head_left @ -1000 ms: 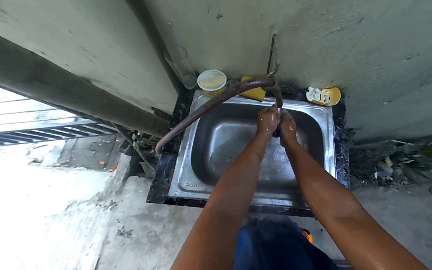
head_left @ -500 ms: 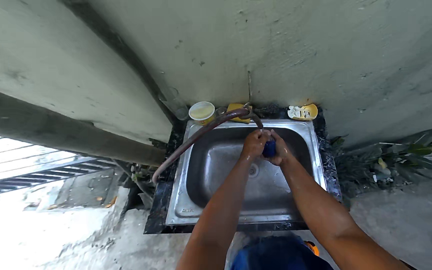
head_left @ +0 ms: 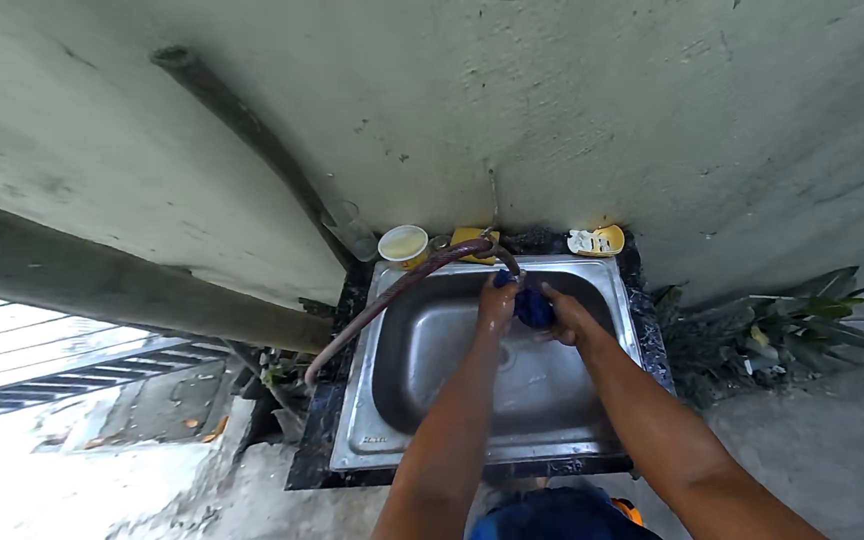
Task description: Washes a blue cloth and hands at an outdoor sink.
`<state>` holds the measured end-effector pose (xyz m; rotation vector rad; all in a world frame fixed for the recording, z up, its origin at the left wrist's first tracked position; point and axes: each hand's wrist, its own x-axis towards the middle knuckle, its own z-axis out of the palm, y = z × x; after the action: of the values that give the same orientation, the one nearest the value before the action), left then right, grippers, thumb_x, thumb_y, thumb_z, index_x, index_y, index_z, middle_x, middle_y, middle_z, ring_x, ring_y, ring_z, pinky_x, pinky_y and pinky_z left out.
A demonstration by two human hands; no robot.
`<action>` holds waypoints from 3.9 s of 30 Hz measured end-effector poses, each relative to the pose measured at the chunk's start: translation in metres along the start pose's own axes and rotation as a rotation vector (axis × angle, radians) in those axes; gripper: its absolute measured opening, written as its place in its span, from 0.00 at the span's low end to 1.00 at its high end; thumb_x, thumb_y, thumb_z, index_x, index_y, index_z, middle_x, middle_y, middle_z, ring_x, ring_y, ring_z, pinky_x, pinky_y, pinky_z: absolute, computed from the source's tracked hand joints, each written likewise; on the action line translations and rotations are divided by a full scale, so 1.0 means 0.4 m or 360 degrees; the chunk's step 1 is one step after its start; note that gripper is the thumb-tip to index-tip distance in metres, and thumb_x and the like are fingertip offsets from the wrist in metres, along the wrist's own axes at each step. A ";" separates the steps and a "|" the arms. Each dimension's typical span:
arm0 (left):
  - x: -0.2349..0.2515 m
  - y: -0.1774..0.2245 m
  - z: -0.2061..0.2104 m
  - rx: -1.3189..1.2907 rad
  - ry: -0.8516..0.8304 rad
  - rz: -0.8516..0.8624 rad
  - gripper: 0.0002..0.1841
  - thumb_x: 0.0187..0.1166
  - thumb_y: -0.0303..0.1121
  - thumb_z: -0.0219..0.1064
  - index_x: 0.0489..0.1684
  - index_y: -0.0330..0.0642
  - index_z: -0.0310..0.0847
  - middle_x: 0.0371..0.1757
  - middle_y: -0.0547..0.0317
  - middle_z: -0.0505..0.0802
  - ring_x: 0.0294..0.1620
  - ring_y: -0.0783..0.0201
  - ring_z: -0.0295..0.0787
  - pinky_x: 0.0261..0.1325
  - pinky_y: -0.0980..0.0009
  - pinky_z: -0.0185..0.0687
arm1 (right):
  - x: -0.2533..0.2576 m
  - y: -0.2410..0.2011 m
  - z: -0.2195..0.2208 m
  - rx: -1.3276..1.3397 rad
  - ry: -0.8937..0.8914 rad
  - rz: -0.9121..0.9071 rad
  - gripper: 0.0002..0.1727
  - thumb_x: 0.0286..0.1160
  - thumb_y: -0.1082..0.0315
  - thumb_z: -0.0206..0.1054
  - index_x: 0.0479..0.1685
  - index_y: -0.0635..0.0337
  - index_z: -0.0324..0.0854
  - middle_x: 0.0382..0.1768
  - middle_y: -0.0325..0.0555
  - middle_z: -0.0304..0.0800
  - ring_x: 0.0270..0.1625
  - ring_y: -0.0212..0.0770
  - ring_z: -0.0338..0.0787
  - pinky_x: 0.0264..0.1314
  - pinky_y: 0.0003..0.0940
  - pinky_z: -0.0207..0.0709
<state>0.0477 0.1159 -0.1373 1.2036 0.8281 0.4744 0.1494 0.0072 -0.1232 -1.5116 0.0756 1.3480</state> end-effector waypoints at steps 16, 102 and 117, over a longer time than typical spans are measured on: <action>-0.022 0.123 0.050 0.0546 0.0095 0.0146 0.23 0.87 0.50 0.62 0.40 0.34 0.84 0.29 0.53 0.86 0.32 0.60 0.82 0.46 0.57 0.82 | 0.040 0.008 0.121 0.0863 -0.0276 -0.0097 0.23 0.86 0.40 0.54 0.39 0.50 0.78 0.24 0.39 0.79 0.24 0.35 0.81 0.25 0.31 0.78; -0.095 0.038 0.076 -0.0655 0.0268 -0.0325 0.11 0.91 0.33 0.51 0.49 0.39 0.78 0.30 0.58 0.87 0.30 0.67 0.85 0.36 0.69 0.85 | -0.093 0.080 0.139 -0.0409 0.0546 -0.1691 0.10 0.69 0.80 0.63 0.41 0.69 0.90 0.50 0.55 0.93 0.59 0.46 0.90 0.65 0.44 0.83; -0.147 0.148 0.019 0.1368 -0.1224 -0.0718 0.11 0.89 0.35 0.60 0.63 0.47 0.79 0.24 0.67 0.78 0.16 0.75 0.69 0.25 0.78 0.71 | -0.157 0.253 0.088 -0.1754 -0.0773 -0.2753 0.12 0.76 0.65 0.65 0.44 0.61 0.93 0.48 0.52 0.97 0.61 0.55 0.93 0.70 0.48 0.82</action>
<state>0.0226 0.0879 -0.0625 1.7334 0.5862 -0.7688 0.0383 -0.0473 -0.1336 -1.1800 -2.0362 0.1091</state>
